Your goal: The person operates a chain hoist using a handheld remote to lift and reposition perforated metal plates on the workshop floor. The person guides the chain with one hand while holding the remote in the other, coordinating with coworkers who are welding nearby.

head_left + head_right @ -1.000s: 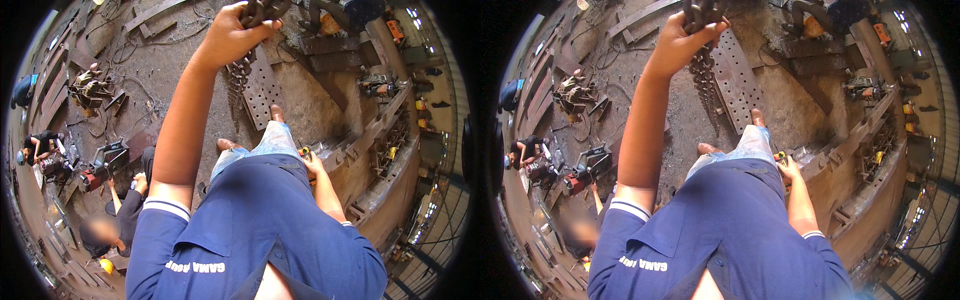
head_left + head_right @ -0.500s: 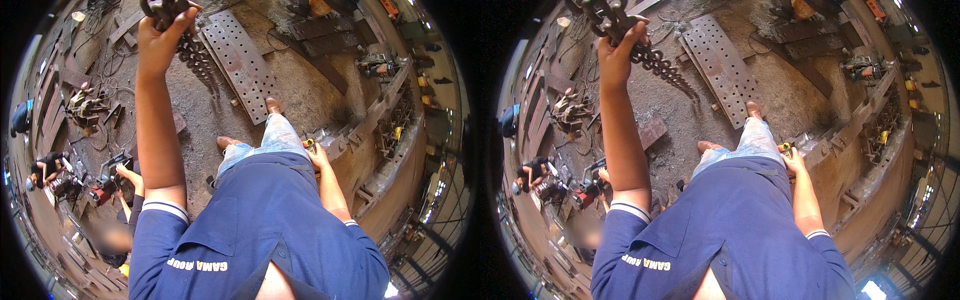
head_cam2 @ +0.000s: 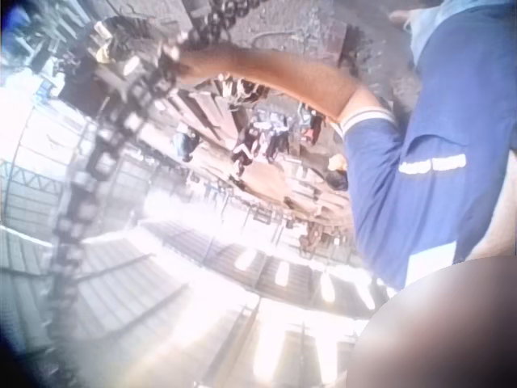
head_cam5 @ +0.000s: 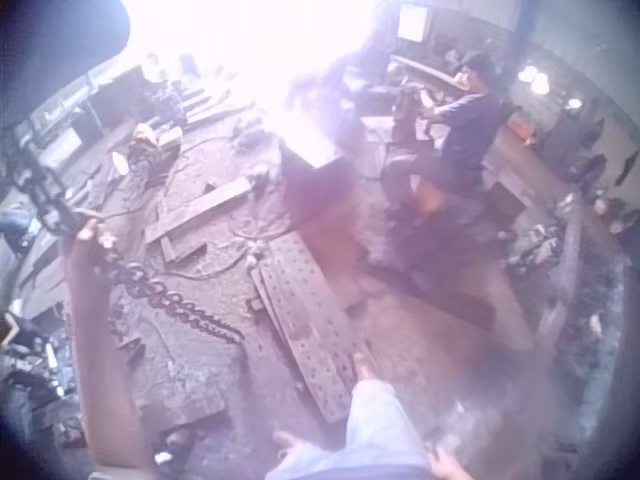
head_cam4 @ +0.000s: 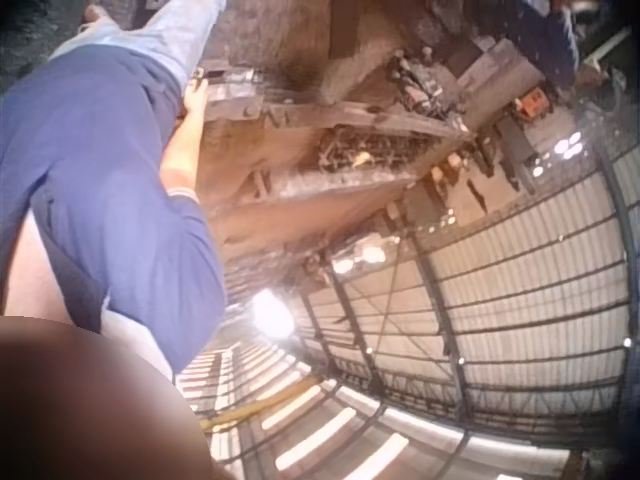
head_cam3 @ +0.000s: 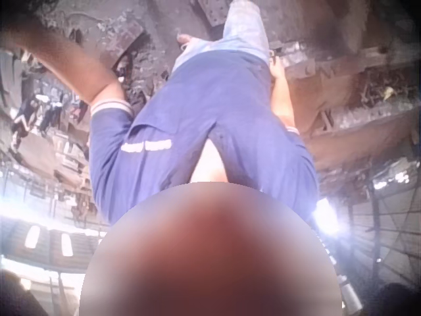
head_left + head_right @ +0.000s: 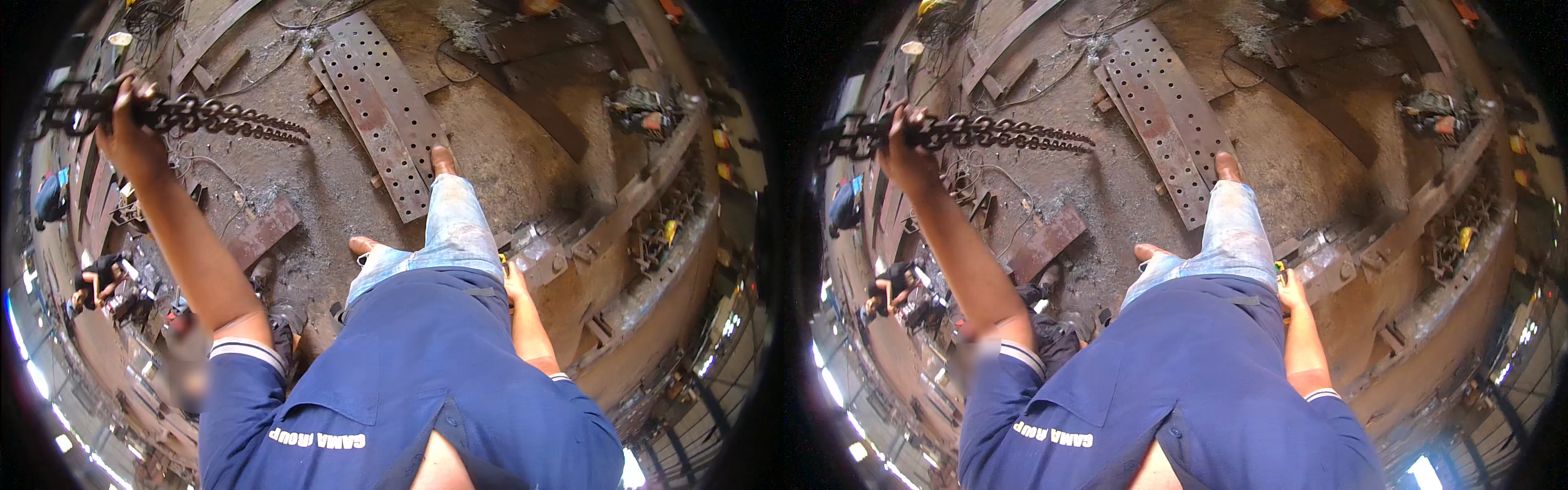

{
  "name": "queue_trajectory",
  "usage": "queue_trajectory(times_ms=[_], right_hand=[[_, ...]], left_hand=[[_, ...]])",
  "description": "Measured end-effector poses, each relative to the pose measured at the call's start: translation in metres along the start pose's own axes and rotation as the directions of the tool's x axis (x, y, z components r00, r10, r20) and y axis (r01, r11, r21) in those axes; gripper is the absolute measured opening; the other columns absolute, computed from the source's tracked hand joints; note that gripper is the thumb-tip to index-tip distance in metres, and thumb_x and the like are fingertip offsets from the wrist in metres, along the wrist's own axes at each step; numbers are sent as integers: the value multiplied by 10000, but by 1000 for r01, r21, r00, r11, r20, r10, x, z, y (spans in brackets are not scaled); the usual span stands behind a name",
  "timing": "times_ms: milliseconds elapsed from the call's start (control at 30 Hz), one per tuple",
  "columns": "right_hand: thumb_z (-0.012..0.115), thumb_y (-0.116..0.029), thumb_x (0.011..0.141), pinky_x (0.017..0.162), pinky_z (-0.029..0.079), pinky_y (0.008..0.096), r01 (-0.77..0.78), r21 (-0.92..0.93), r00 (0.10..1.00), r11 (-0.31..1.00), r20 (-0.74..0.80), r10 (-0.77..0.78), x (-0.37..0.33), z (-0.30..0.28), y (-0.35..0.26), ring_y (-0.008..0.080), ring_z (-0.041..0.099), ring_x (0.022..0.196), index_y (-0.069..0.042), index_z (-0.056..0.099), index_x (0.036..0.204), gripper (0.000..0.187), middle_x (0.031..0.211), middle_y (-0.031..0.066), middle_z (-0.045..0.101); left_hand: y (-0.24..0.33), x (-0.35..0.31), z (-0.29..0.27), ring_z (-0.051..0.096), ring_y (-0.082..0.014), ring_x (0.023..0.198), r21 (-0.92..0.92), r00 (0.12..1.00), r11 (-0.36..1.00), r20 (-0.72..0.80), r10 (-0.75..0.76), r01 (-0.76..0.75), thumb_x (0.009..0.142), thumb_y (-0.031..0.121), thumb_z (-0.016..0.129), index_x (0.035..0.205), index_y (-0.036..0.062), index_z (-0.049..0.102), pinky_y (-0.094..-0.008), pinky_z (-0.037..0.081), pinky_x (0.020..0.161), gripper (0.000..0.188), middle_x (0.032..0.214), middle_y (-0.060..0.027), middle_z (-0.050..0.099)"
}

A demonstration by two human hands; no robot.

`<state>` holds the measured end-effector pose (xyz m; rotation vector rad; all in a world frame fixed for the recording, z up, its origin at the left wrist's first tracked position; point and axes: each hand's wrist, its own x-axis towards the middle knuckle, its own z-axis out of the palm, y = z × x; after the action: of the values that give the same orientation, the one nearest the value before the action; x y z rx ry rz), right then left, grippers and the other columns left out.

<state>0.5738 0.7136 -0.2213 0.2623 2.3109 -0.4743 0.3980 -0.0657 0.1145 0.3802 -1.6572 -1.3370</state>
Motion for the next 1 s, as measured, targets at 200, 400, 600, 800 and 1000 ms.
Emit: queue_trajectory(times_ms=[200, 400, 600, 800, 1000], right_hand=[[777, -508, 800, 903, 511, 504, 101, -75, 971, 992, 226, -82, 145, -136, -60, 461, 641, 1105, -52, 528, 1260, 694, 1104, 294, 682], [775, -506, 837, 848, 523, 436, 183, 94, 983, 979, 3, -184, 266, -300, -124, 359, 691, 991, -64, 545, 1136, 581, 1043, 207, 705], [769, -406, 883, 859, 505, 358, 153, 267, 988, 952, -73, -138, 302, -332, -116, 187, 632, 955, -44, 594, 1101, 457, 1018, 111, 694], [793, -554, 798, 853, 526, 463, 109, -32, 977, 993, 186, -102, 268, -312, -81, 423, 672, 1028, -50, 533, 1087, 637, 1044, 248, 694], [786, -569, 788, 900, 512, 464, 52, -149, 970, 987, 244, -15, 261, -331, -69, 415, 657, 1087, -63, 547, 1143, 663, 1108, 250, 686]], left_hand=[[-10, 37, 52, 579, -175, 779, -85, 991, 996, -134, -17, 5, 887, 68, 628, 934, -68, 672, -306, 500, 796, 151, 840, -82, 607], [-16, 48, 78, 589, -184, 696, -23, 894, 997, -442, -74, 72, 891, 40, 604, 860, -54, 646, -353, 535, 775, 107, 754, -88, 619], [-15, 47, 94, 590, -191, 696, -54, 912, 997, -405, -71, 54, 863, 35, 602, 868, -52, 641, -313, 505, 722, 95, 757, -97, 622], [-8, 32, 139, 561, -168, 707, -38, 922, 997, -380, -77, 68, 874, 39, 584, 853, -44, 634, -287, 483, 727, 99, 773, -94, 602], [10, 32, 158, 583, -164, 657, 135, 920, 990, -392, 17, 40, 860, -18, 588, 860, -48, 634, -288, 500, 679, 55, 755, -96, 631]])
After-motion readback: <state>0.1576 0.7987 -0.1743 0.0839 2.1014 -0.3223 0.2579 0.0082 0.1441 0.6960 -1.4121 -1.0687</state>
